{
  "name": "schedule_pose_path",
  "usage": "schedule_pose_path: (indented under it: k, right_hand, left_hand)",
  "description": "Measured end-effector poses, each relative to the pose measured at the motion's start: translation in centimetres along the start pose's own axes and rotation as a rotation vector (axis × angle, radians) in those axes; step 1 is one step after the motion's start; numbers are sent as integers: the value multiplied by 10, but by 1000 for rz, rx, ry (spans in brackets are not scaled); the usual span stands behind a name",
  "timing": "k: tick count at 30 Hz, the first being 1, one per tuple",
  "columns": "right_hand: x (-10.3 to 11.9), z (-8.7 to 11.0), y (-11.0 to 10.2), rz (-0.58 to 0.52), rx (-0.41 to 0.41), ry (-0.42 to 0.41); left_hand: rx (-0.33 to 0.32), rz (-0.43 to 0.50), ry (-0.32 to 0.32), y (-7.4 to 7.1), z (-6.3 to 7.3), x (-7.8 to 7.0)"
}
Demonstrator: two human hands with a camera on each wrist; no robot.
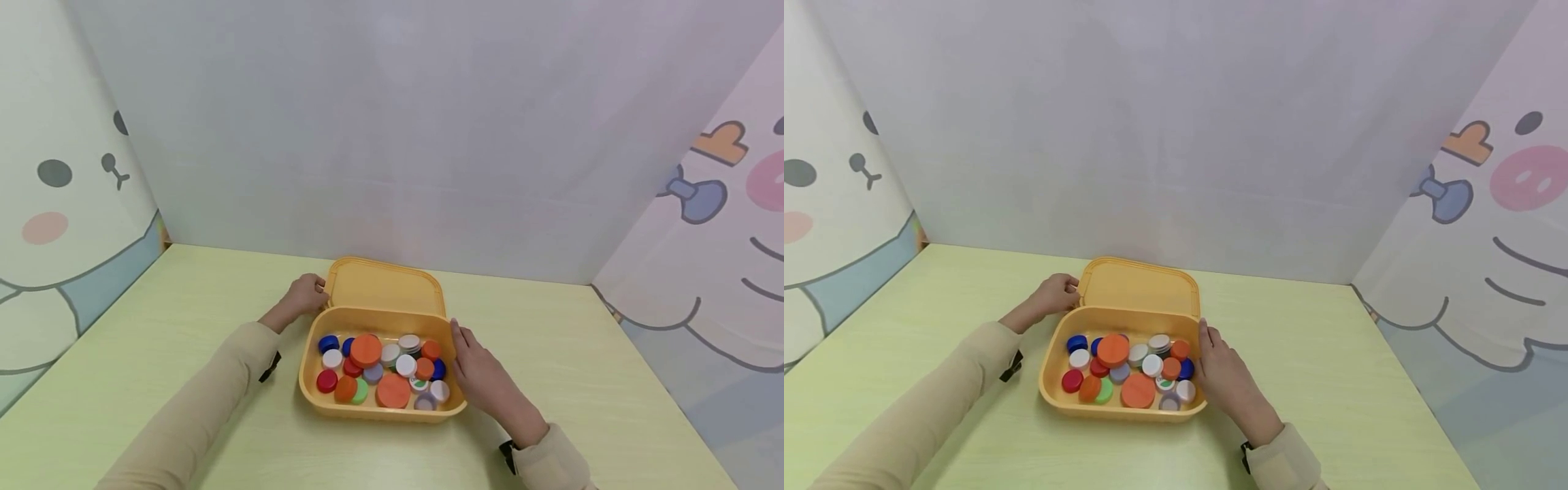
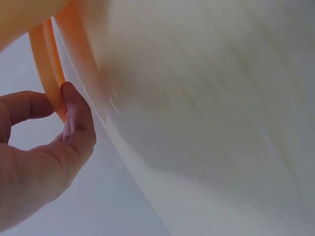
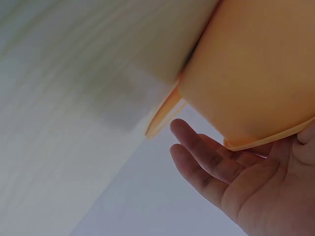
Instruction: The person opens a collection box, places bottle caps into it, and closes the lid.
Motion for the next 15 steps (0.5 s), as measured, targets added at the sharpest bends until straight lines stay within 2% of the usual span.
schedule_pose_path:
  k: [5, 9, 15]
  right_hand:
    - [1, 0, -2, 2, -1, -18]
    - [3, 1, -4, 43, -23, -46]
    - [3, 1, -7, 77, -48, -48]
  left_hand:
    - [37, 166, -9, 5, -1, 3]
    - [54, 234, -31, 6, 0, 4]
    - [29, 294, -81, 6, 0, 6]
Point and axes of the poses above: each hand's wrist, its own z-axis away from the middle knuckle, its own y-axis out of the palm, x = y × z, the point moved 10 cm from there along -z, towards the middle knuckle, and after that the axes turned 13 degrees about y, right-handed, at the moved point
